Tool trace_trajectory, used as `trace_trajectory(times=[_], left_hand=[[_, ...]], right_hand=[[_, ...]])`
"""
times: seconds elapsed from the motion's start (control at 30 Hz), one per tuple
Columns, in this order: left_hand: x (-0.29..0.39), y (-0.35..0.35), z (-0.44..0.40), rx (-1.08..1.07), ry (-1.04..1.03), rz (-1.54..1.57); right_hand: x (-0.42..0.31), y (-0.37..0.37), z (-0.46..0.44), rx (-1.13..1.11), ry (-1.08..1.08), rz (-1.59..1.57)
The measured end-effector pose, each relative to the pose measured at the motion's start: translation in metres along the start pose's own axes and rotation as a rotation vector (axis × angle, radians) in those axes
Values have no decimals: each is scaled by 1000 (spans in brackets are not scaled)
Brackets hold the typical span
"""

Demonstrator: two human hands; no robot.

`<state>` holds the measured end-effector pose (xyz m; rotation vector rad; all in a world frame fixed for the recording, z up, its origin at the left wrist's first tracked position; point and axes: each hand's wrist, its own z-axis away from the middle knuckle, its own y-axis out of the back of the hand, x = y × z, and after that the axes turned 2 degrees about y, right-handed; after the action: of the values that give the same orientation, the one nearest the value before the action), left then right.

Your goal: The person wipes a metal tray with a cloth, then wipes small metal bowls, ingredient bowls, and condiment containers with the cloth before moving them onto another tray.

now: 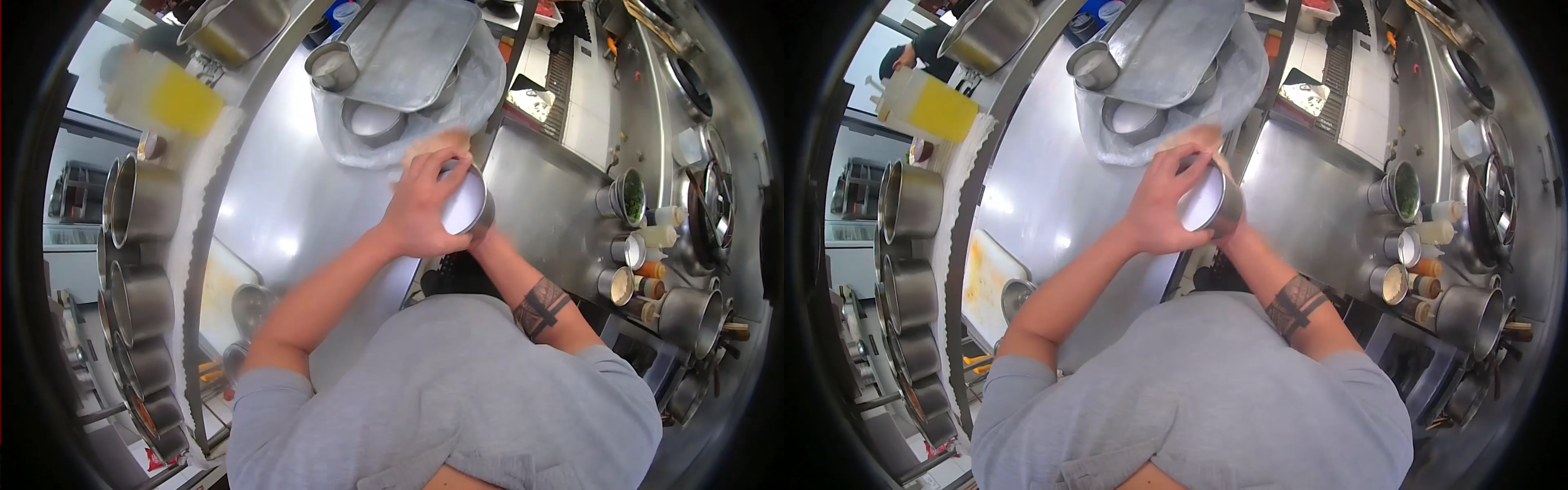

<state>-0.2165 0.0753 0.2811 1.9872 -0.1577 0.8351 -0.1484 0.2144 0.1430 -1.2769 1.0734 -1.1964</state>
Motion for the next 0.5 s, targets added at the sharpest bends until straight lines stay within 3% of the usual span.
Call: trace_trajectory(times=[0.1, 0.13, 0.23, 0.43, 0.5], left_hand=[[-27, 4, -42, 72, 37, -132], [-40, 11, -57, 73, 37, -130], [-86, 37, -101, 151, 131, -456], [-206, 71, -154, 85, 239, -703], [-225, 71, -158, 30, 304, -742]], right_hand=[[15, -30, 1, 246, -211, 41], [13, -30, 3, 134, -216, 9], [-11, -43, 14, 160, -195, 93], [-70, -33, 69, 237, 1, 114], [-85, -21, 104, 367, 115, 209]])
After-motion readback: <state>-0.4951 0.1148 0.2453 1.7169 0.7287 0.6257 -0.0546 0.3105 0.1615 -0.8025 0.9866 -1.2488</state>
